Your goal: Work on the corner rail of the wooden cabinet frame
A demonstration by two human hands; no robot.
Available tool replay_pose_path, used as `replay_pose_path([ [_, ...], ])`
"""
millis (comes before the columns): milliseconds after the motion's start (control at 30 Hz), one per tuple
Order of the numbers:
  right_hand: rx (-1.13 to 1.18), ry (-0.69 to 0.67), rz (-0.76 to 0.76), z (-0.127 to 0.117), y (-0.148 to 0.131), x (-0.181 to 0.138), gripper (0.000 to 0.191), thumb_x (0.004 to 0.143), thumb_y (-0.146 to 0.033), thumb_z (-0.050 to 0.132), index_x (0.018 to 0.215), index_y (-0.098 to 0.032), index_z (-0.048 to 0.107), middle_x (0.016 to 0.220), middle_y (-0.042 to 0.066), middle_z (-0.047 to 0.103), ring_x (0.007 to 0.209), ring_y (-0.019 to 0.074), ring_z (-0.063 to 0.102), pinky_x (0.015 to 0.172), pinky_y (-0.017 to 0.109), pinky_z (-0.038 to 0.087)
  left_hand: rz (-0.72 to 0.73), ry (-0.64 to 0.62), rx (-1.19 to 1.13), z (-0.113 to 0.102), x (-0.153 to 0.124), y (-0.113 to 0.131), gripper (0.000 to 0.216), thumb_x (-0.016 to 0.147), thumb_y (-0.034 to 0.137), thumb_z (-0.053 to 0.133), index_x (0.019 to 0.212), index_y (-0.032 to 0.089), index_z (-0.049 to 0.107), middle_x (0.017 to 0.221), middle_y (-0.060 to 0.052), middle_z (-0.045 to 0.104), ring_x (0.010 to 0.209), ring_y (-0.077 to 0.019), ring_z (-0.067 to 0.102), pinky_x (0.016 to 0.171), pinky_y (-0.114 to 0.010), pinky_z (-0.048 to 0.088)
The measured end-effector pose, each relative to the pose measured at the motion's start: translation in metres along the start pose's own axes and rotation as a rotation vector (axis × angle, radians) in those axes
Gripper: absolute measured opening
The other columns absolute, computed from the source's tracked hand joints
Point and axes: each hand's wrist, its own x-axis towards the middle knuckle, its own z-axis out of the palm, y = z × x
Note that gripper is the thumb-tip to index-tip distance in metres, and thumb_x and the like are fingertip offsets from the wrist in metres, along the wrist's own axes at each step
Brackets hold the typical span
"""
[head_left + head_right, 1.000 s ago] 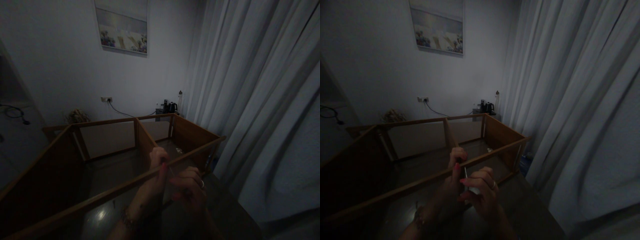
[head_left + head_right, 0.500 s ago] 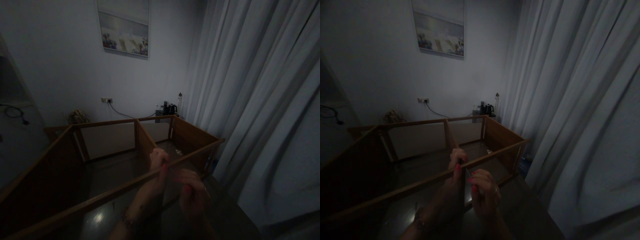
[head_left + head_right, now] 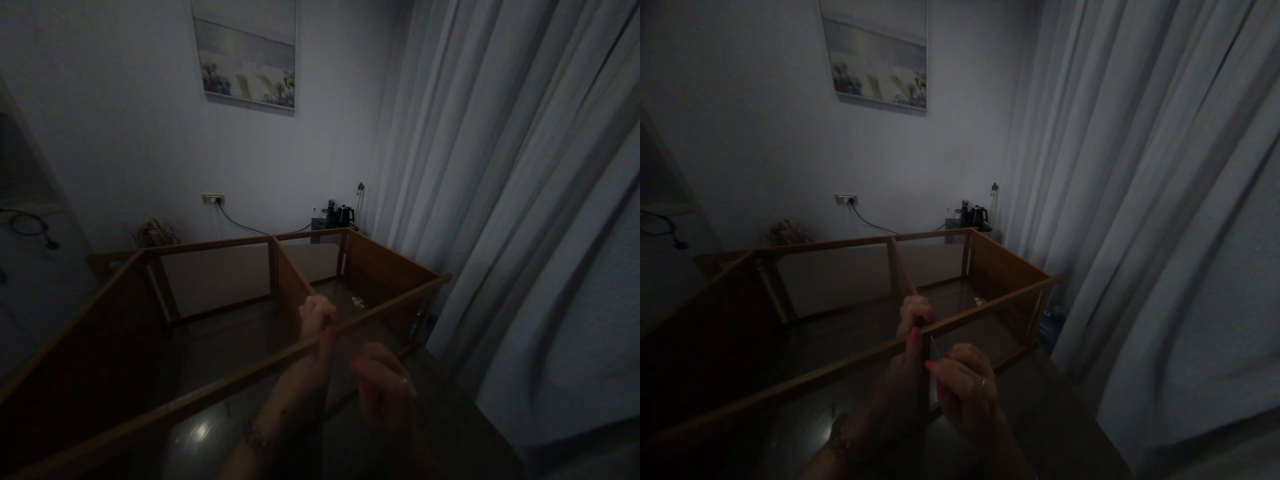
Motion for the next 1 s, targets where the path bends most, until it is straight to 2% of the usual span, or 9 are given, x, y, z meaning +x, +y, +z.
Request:
replay_pose_path([
  [67, 0.019, 0.003, 0.029, 0.001, 0.0, 0.0, 0.02, 0.11, -0.022, 0.047, 0.117, -0.025, 0.065, 0.074, 0.0, 0.076, 0.061, 0.0157, 0.07, 0.056, 0.027, 0.06, -0.012, 0.027, -0.01, -0.001, -0.001, 0.005, 0.045, 0.113, 0.056, 0.016, 0.103, 0.026, 0.048, 0.108, -0.005, 0.049, 0.105, -0.0256, 0.049, 0.093, -0.041, 0.045],
  [200, 0.03, -0.025, 0.09, 0.0, -0.001, -0.001, 0.021, 0.112, -0.028, 0.047, 0.109, -0.024, 0.067, 0.071, 0.0, 0.077, 0.064, 0.0167, 0.073, 0.057, 0.028, 0.06, 0.024, 0.055, -0.001, 0.002, 0.0, 0.009, 0.046, 0.113, 0.057, 0.015, 0.099, 0.026, 0.046, 0.103, -0.004, 0.048, 0.101, -0.0252, 0.049, 0.09, -0.042, 0.043],
  [333, 0.083, -0.021, 0.141, -0.001, -0.001, -0.001, 0.022, 0.111, -0.031, 0.05, 0.107, -0.025, 0.07, 0.074, 0.001, 0.079, 0.066, 0.0177, 0.075, 0.061, 0.031, 0.061, 0.041, 0.078, 0.006, 0.004, 0.005, 0.001, 0.051, 0.11, 0.064, 0.013, 0.096, 0.026, 0.045, 0.098, -0.005, 0.051, 0.097, -0.0263, 0.051, 0.089, -0.044, 0.044],
  [500, 0.184, 0.0, 0.267, 0.0, -0.003, -0.002, 0.025, 0.111, -0.037, 0.052, 0.097, -0.026, 0.071, 0.074, 0.001, 0.079, 0.073, 0.0183, 0.076, 0.063, 0.029, 0.061, 0.058, 0.038, 0.007, 0.005, 0.007, -0.013, 0.057, 0.108, 0.069, 0.012, 0.094, 0.026, 0.046, 0.096, -0.005, 0.05, 0.094, -0.0268, 0.049, 0.085, -0.044, 0.043],
  [633, 0.184, -0.009, 0.234, -0.001, -0.003, -0.001, 0.022, 0.11, -0.034, 0.052, 0.104, -0.026, 0.071, 0.075, 0.001, 0.079, 0.074, 0.0193, 0.076, 0.061, 0.03, 0.06, 0.049, 0.052, 0.012, 0.004, 0.007, -0.013, 0.057, 0.108, 0.068, 0.012, 0.092, 0.025, 0.046, 0.095, -0.005, 0.049, 0.093, -0.0265, 0.048, 0.083, -0.042, 0.043],
  [767, 0.151, -0.036, 0.158, -0.002, -0.001, 0.0, 0.022, 0.111, -0.031, 0.05, 0.108, -0.026, 0.071, 0.077, 0.001, 0.079, 0.074, 0.0199, 0.075, 0.064, 0.033, 0.06, 0.04, 0.056, 0.032, 0.001, 0.007, 0.003, 0.056, 0.109, 0.066, 0.013, 0.091, 0.025, 0.046, 0.093, -0.004, 0.05, 0.091, -0.0256, 0.049, 0.083, -0.042, 0.043],
  [867, 0.116, -0.029, 0.169, -0.002, -0.001, -0.001, 0.024, 0.111, -0.033, 0.05, 0.101, -0.026, 0.07, 0.074, 0.0, 0.075, 0.072, 0.0188, 0.071, 0.068, 0.034, 0.059, 0.02, 0.057, 0.03, -0.001, 0.005, 0.013, 0.05, 0.112, 0.059, 0.014, 0.095, 0.025, 0.046, 0.099, -0.004, 0.05, 0.096, -0.0254, 0.049, 0.089, -0.042, 0.043],
  [1000, 0.072, -0.025, 0.229, -0.001, -0.002, -0.004, 0.031, 0.112, -0.038, 0.049, 0.091, -0.026, 0.069, 0.073, -0.001, 0.07, 0.071, 0.0175, 0.066, 0.07, 0.034, 0.056, 0.027, 0.039, 0.016, 0.0, 0.005, 0.006, 0.05, 0.111, 0.062, 0.014, 0.095, 0.026, 0.045, 0.097, -0.004, 0.05, 0.095, -0.0259, 0.049, 0.087, -0.043, 0.043],
])
